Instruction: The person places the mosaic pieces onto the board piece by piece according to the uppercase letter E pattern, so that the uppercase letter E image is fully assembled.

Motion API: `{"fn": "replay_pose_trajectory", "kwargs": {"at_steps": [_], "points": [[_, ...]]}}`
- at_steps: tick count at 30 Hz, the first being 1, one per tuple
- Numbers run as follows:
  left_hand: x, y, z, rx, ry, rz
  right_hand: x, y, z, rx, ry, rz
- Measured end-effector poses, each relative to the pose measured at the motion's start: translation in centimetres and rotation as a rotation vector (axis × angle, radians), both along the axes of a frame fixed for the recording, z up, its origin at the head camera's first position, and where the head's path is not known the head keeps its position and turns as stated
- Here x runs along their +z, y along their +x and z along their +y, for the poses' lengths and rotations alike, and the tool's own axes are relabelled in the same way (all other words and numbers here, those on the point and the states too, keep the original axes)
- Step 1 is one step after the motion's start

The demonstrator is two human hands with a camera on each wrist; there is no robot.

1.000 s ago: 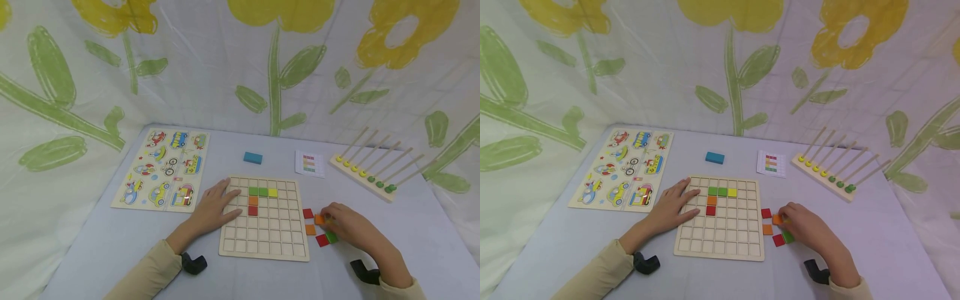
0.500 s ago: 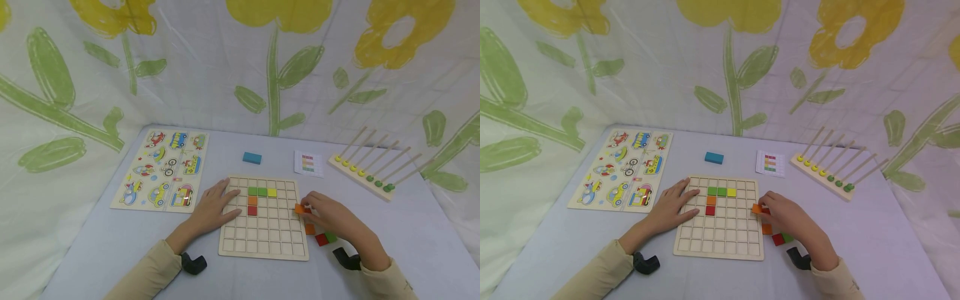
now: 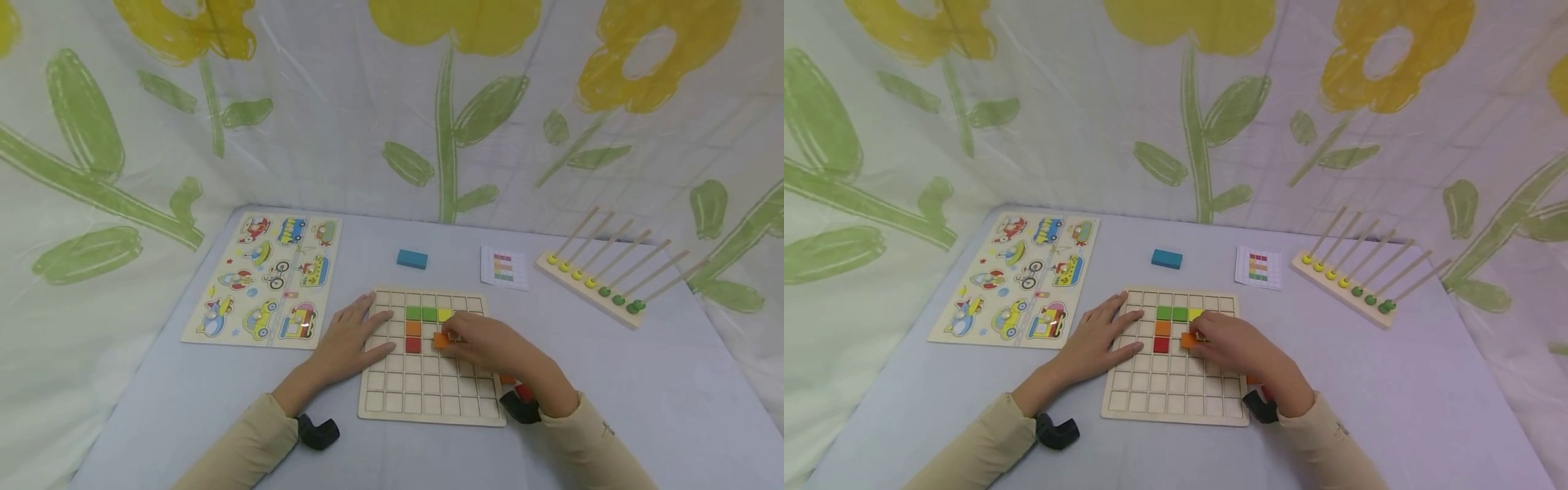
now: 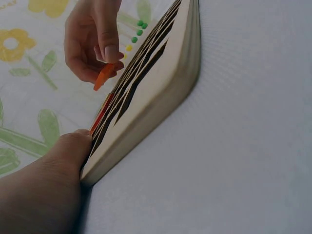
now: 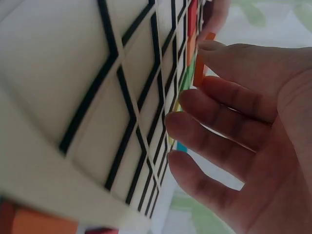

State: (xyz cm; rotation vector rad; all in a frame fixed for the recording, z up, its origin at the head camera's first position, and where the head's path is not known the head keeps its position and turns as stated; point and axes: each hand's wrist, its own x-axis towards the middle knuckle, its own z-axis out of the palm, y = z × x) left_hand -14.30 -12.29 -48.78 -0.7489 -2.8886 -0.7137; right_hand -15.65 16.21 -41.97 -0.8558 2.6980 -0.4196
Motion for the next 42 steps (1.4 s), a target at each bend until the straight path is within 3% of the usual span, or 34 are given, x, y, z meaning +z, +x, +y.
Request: {"fn": "replay_pose_trajectory", "kwargs": {"at_steps": [8, 31, 37, 42], "points": [[0.1, 0.0, 0.2, 0.001, -0.001, -0.017, -0.4, 0.0, -1.4, 0.08, 0.03, 0.061], [0.2, 0.1, 0.2, -0.004, -0.002, -0.012, -0.7, -0.1, -1.6, 0.116, 0.018, 0.065], [0.2, 0.1, 0.1, -0.005, -0.001, -0.013, -0.1, -0.1, -0.7, 0.032, 0.039, 0.035], [0.2, 0.0, 0.1, -0.005, 0.004, 0.005, 1.1, 0.2, 1.8, -0.049, 0.035, 0.003]]}}
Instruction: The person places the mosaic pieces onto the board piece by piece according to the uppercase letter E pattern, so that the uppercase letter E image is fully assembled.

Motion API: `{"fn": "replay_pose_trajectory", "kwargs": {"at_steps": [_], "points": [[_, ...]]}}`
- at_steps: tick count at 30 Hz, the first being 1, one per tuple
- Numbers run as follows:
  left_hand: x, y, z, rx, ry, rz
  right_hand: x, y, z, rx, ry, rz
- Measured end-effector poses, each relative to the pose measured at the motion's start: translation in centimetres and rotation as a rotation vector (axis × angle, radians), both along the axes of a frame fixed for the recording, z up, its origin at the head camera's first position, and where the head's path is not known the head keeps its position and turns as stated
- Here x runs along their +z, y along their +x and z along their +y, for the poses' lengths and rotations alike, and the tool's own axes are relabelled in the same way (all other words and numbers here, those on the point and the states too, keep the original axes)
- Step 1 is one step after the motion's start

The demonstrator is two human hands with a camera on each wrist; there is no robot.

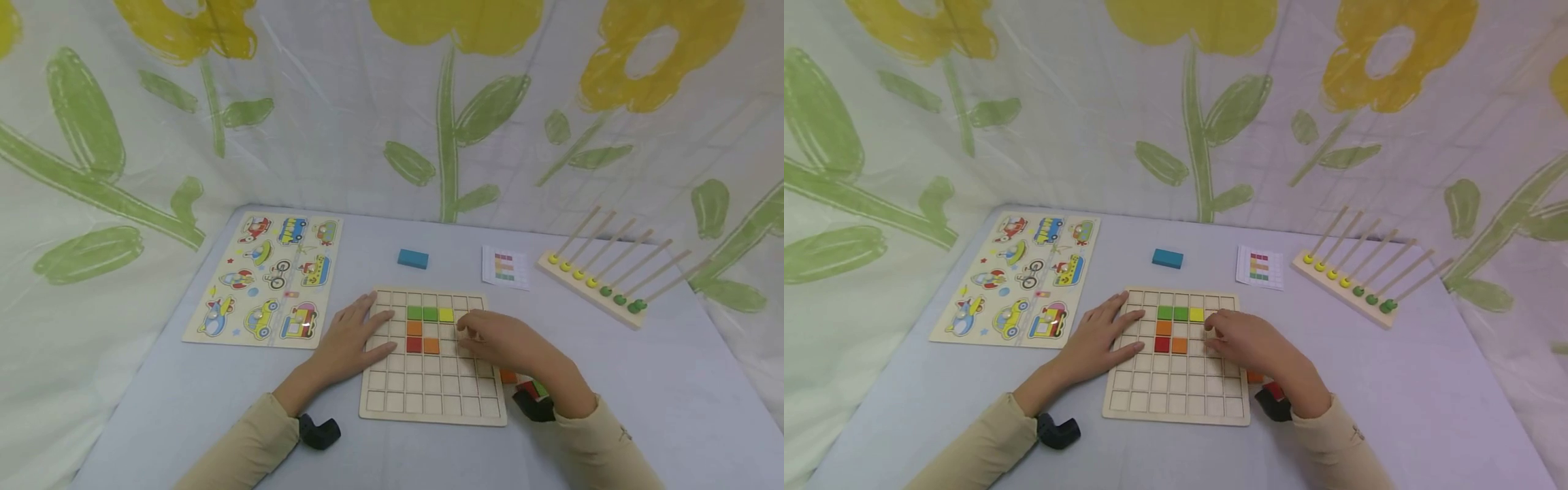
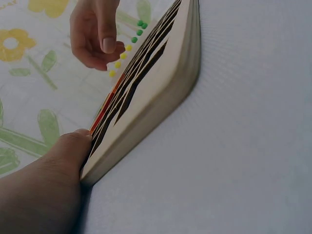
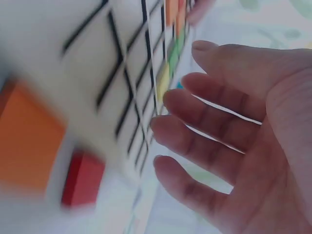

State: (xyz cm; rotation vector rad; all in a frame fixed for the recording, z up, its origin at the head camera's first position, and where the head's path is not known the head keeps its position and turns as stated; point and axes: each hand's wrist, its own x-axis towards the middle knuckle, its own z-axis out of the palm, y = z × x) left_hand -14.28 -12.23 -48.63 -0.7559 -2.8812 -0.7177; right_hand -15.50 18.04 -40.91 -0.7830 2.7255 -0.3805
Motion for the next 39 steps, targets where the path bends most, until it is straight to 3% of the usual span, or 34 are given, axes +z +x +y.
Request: {"fn": "replay_pose_trajectory", "kwargs": {"at_steps": [11, 17, 23, 28, 39], "points": [[0.1, -0.1, -0.2, 0.009, -0.006, -0.005, 0.8, 2.8, 8.0, -0.172, -0.027, -0.064], [0.1, -0.1, -0.2, 0.012, -0.006, -0.017, 0.3, 4.8, 10.7, -0.153, -0.06, -0.096], [0.2, -0.2, -0.1, 0.012, -0.012, -0.018, -0.9, 5.8, 11.6, -0.116, -0.082, -0.101], [0.3, -0.1, -0.1, 0.014, -0.01, -0.02, -1.7, 6.0, 11.1, -0.144, -0.116, -0.051], [-0.3, -0.1, 0.0, 0.004, -0.013, 0.001, -1.5, 6.2, 11.2, -0.19, -0.079, -0.048]]}}
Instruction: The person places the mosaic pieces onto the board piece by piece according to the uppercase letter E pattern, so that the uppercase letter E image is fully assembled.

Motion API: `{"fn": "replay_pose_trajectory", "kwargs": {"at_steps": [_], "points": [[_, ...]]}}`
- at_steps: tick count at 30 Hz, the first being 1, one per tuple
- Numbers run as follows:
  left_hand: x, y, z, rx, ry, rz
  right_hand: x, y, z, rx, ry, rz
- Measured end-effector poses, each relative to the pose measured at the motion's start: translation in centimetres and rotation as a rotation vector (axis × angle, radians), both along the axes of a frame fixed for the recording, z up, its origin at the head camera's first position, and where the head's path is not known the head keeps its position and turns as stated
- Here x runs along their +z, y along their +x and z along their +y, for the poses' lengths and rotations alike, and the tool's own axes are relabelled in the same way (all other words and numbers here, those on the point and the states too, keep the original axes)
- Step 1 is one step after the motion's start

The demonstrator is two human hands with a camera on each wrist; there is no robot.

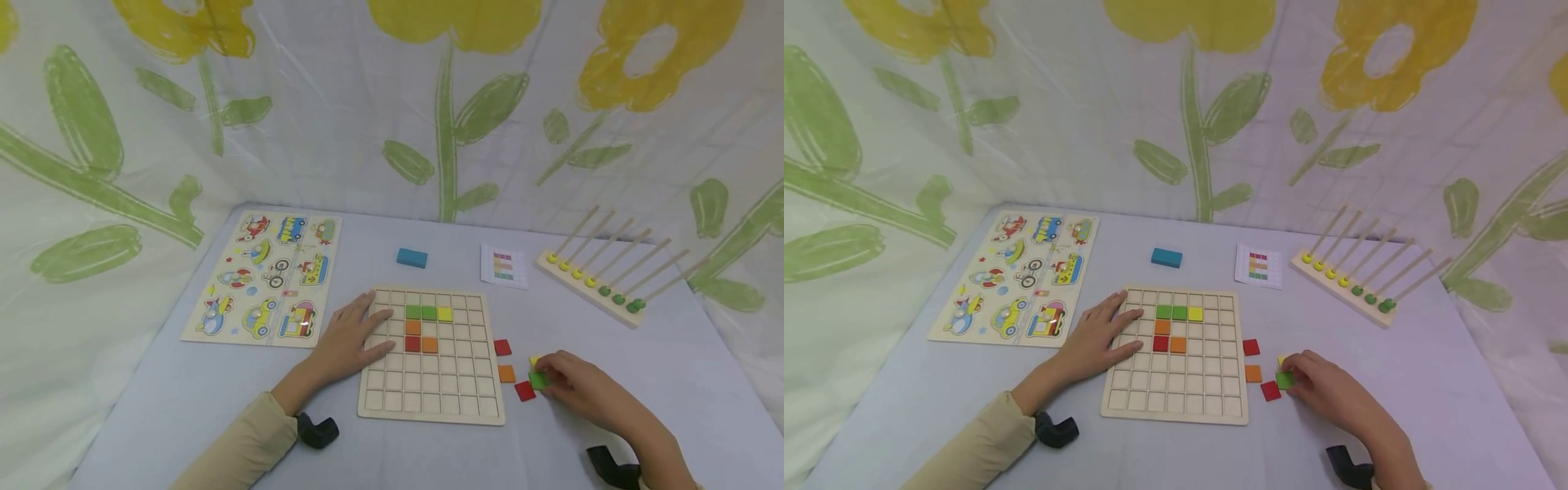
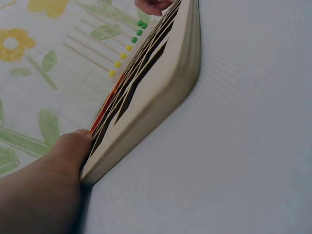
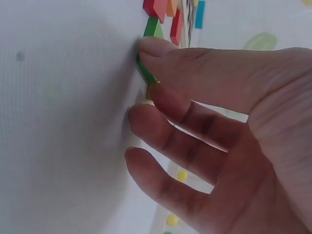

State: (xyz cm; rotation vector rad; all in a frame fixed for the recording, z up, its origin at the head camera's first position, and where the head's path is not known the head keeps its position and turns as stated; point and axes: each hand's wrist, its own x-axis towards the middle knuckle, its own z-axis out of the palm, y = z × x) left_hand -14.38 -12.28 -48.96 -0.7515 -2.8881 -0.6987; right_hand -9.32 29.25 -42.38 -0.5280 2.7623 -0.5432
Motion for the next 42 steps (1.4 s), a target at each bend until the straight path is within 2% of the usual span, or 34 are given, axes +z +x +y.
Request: {"fn": "replay_pose_trajectory", "kwargs": {"at_steps": [5, 12, 22, 29, 35, 42], "points": [[-0.3, 0.0, 0.0, 0.001, -0.005, -0.007, 0.1, -0.1, 0.2, 0.012, 0.004, -0.033], [-0.3, -0.1, 0.0, 0.006, -0.016, -0.019, 0.0, -0.1, 0.1, 0.038, 0.008, 0.008], [-0.1, 0.0, 0.1, -0.007, 0.009, 0.029, 0.6, -0.3, -0.2, -0.05, 0.033, -0.067], [-0.1, 0.0, 0.0, 0.001, -0.001, 0.01, 1.1, -1.5, -1.3, 0.063, 0.043, 0.059], [-0.1, 0.0, -0.1, 0.006, -0.001, 0.006, 1.0, -3.0, -4.7, 0.108, 0.021, 0.043], [-0.2, 0.0, 0.0, 0.007, -0.001, -0.024, 0.5, -4.7, -8.4, 0.245, -0.015, 0.123]]}}
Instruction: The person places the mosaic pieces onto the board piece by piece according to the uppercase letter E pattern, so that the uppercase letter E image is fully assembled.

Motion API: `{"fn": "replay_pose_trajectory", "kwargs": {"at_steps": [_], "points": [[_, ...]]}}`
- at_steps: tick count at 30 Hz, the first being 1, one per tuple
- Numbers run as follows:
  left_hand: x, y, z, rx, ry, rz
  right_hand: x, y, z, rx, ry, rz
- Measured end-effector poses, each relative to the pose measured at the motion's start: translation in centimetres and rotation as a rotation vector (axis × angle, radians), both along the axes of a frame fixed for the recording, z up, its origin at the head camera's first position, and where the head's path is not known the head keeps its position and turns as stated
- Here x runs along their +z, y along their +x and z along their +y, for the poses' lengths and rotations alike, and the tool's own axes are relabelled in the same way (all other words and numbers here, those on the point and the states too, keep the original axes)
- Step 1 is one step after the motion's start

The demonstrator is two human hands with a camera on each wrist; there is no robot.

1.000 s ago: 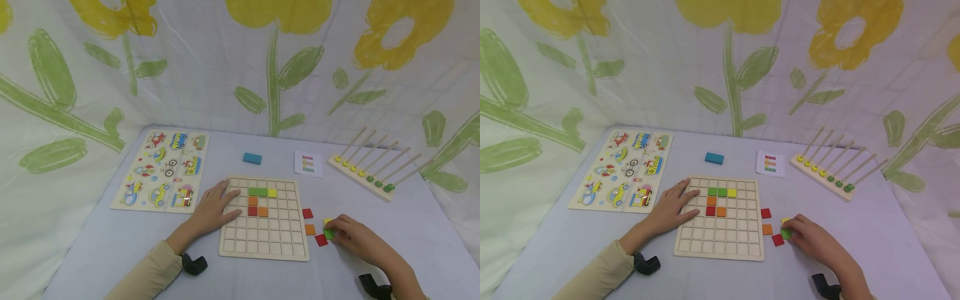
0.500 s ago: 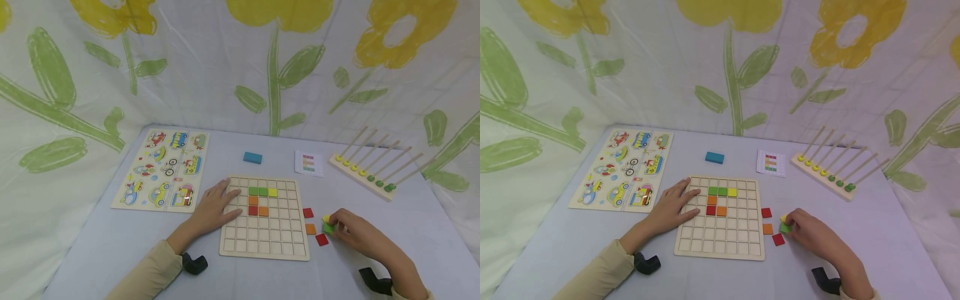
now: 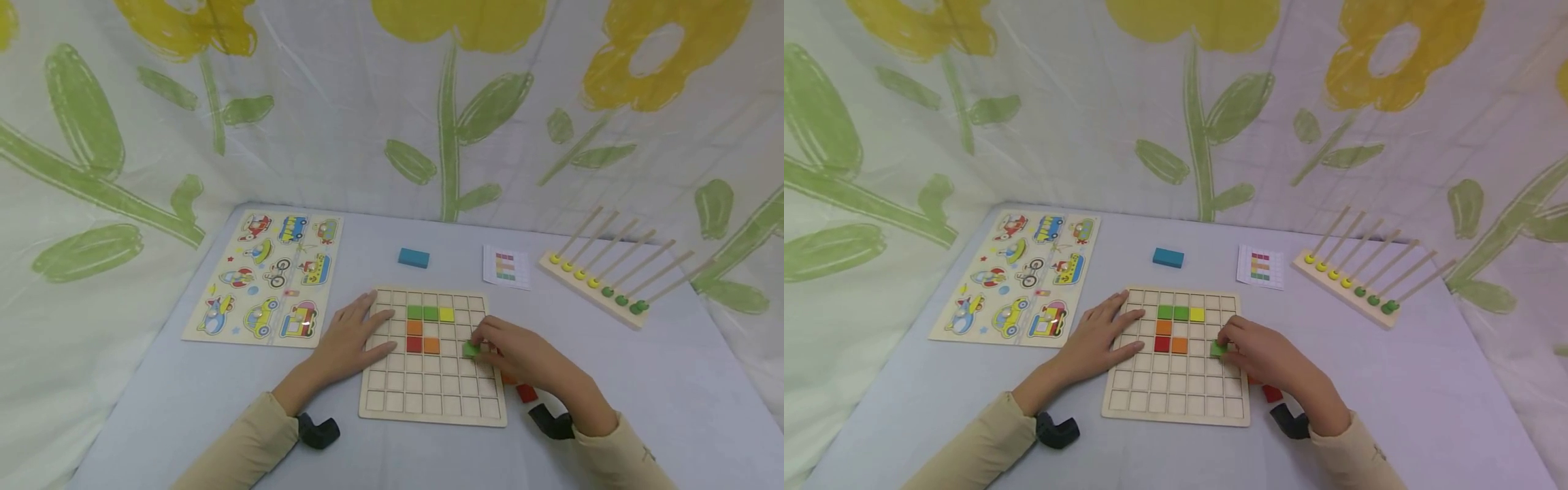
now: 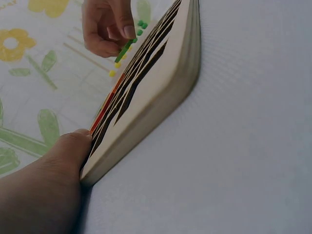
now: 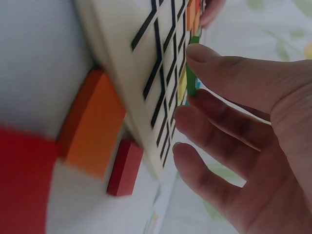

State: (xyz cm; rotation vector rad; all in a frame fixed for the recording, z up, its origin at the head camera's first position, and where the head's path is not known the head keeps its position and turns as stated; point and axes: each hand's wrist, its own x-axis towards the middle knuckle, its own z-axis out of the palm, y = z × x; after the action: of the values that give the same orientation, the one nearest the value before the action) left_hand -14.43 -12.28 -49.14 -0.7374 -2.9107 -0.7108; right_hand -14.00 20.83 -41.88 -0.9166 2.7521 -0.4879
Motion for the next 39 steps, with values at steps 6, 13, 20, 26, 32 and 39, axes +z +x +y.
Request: {"fn": "replay_pose_trajectory", "kwargs": {"at_steps": [6, 13, 20, 26, 32, 39], "points": [[0.1, 0.0, 0.0, 0.0, -0.009, -0.007, -0.3, -1.0, -2.1, 0.021, 0.03, -0.024], [0.4, 0.1, 0.1, 0.001, -0.006, 0.002, -0.6, -1.4, -3.4, 0.071, 0.032, -0.041], [0.5, 0.1, 0.1, -0.002, -0.004, 0.011, -0.7, -1.5, -3.4, 0.11, -0.001, -0.008], [0.5, 0.1, 0.1, 0.0, -0.002, 0.004, -1.0, -1.6, -3.4, 0.13, -0.008, -0.001], [0.4, 0.1, 0.0, 0.002, -0.004, -0.002, -0.9, -1.7, -3.6, 0.128, -0.008, -0.007], [0.4, 0.1, 0.0, 0.001, 0.004, 0.004, -0.9, -1.6, -3.7, 0.111, -0.008, -0.01]]}}
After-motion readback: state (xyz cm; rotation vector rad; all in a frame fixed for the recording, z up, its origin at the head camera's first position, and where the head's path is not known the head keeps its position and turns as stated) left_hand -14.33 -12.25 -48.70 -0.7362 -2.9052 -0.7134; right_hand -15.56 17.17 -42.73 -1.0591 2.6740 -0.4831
